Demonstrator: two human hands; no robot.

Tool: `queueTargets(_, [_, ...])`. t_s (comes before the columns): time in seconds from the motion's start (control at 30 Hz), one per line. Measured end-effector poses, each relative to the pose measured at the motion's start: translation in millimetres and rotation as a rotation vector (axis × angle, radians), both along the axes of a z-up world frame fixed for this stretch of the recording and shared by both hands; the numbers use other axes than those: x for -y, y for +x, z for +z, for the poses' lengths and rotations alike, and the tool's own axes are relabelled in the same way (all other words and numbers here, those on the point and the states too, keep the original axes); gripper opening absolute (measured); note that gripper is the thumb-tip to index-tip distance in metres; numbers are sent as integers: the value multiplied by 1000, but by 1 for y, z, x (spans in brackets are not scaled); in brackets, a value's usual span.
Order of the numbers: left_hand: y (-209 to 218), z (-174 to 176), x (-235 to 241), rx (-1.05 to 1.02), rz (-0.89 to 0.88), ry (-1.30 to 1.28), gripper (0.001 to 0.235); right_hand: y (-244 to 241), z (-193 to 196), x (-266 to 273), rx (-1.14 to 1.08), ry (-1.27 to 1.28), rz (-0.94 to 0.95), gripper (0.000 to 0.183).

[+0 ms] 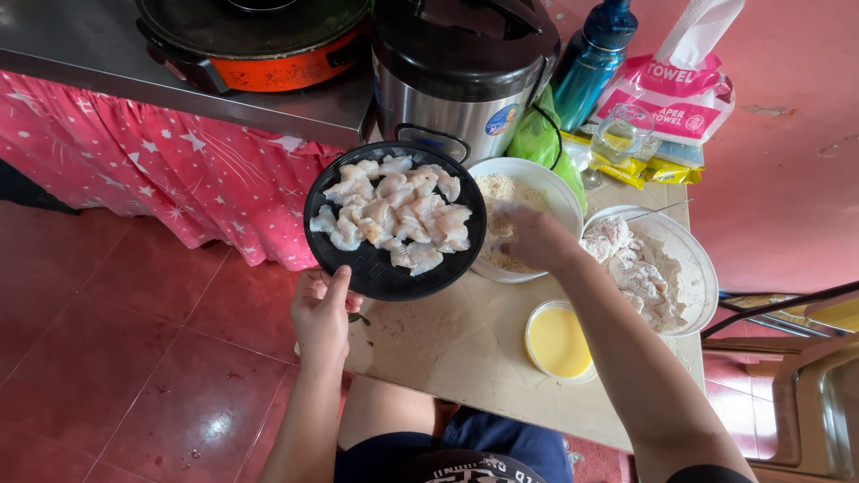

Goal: Breading pieces of food by coating them in flour, egg wash, and breadcrumbs before placing them in a container.

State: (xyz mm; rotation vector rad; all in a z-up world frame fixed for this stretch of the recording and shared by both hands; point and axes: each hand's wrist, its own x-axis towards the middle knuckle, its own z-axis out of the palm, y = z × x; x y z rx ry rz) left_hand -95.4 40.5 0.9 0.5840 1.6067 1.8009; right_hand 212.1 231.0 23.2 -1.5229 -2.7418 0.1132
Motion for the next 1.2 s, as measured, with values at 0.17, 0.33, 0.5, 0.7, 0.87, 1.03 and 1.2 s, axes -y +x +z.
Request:
queueTargets(0.17, [-6, 1, -1, 48, 23, 27, 19, -7, 8, 7, 11, -208, -115, 78])
queueTargets(0.33, [-19, -6, 0, 88, 27, 89, 20, -7, 25, 6, -144, -83, -82, 74])
queueTargets(0.5, [-35, -45, -2, -94, 106, 17, 15, 3, -15, -8, -105, 76, -46, 53])
queueTargets(0.7, [-38, -40, 12, -75, 127, 64, 15, 5, -8, -6, -258, 39, -98, 56])
queueTargets(0.87, [-40, -18, 28, -22, 188, 166, 18, 10, -46, -33, -99, 143, -95, 48])
queueTargets(1.03, [-48, 18, 51, -7, 281, 263, 20, 17, -59, -47, -90, 166, -213, 37])
queueTargets(1.2, [-72, 33, 73, -29, 446, 290, 21, 28, -40, -42, -129, 202, -155, 37])
